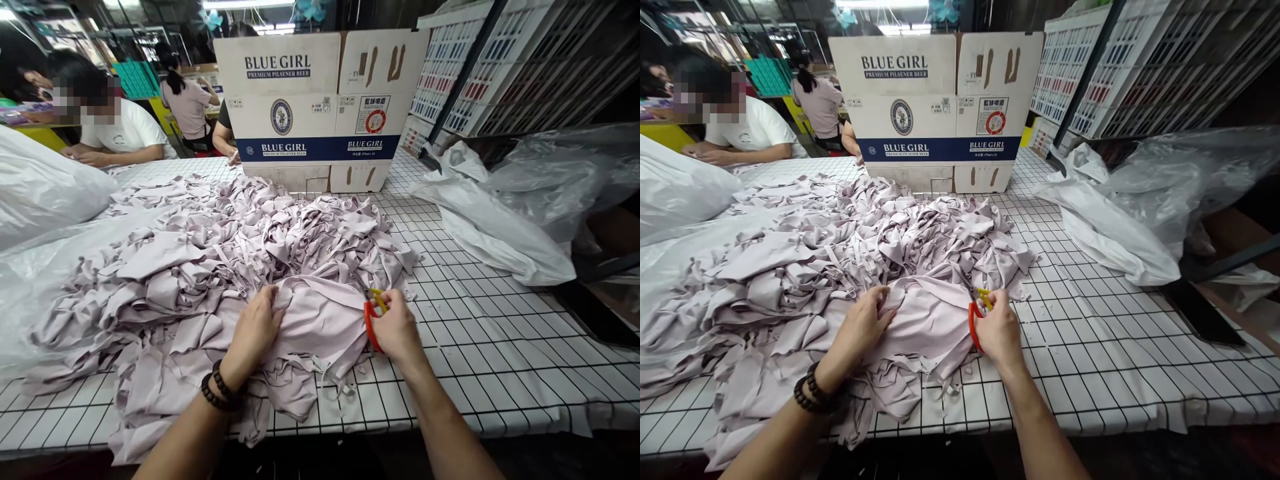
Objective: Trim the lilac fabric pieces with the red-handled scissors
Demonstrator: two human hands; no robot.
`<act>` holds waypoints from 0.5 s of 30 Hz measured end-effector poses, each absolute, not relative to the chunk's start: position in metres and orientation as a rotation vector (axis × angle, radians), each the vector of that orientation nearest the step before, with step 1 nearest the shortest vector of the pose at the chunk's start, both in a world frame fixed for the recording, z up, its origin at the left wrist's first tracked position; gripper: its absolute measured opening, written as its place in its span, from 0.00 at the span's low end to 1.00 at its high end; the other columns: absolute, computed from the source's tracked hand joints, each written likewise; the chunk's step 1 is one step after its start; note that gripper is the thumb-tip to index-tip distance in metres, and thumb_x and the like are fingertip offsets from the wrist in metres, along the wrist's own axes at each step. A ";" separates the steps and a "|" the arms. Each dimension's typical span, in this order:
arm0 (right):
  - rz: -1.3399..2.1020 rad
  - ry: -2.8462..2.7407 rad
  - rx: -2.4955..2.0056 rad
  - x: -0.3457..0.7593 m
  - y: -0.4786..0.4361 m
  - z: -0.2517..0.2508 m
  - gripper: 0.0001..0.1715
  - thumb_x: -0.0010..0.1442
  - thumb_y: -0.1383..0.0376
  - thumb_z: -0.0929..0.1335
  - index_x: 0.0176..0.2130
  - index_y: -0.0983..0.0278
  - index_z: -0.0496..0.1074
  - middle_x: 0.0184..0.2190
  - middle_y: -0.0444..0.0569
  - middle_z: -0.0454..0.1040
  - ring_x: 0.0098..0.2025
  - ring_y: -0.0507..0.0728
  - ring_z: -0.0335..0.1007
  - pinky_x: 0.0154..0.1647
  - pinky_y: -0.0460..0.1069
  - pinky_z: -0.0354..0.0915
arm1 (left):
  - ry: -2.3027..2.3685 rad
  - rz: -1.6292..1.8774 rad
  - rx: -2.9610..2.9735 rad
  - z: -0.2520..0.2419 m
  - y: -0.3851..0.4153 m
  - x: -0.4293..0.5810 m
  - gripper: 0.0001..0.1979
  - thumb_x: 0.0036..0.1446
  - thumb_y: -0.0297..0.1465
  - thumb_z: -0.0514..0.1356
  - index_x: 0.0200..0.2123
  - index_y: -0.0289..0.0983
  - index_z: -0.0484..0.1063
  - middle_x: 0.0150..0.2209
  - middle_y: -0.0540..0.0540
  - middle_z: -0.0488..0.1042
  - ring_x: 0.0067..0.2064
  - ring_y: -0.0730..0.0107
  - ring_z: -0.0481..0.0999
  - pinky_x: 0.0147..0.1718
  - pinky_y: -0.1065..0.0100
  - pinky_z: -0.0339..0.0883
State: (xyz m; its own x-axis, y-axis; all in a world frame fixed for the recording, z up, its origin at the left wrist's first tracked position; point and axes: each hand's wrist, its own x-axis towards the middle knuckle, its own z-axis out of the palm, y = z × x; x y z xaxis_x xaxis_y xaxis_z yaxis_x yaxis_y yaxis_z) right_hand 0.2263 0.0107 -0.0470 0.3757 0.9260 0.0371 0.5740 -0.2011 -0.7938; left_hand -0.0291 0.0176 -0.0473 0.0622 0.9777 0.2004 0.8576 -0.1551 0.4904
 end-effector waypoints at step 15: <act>1.283 -1.292 -1.795 0.290 -0.069 -0.054 0.23 0.43 0.54 0.75 0.30 0.57 0.61 0.39 0.52 0.79 0.37 0.62 0.76 0.35 0.52 0.70 | 1.628 0.680 1.943 -0.032 -0.061 -0.077 0.22 0.57 0.33 0.59 0.55 0.41 0.62 0.53 0.40 0.65 0.42 0.66 0.74 0.41 0.63 0.74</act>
State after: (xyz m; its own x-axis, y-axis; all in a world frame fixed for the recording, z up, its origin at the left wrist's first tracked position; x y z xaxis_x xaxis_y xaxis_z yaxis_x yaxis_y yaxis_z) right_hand 0.2895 -0.0692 -0.0539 0.0698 0.9276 -0.3670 0.3738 -0.3654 -0.8525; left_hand -0.0772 -0.0608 -0.0320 0.1548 0.9866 0.0520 0.7303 -0.1497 0.6665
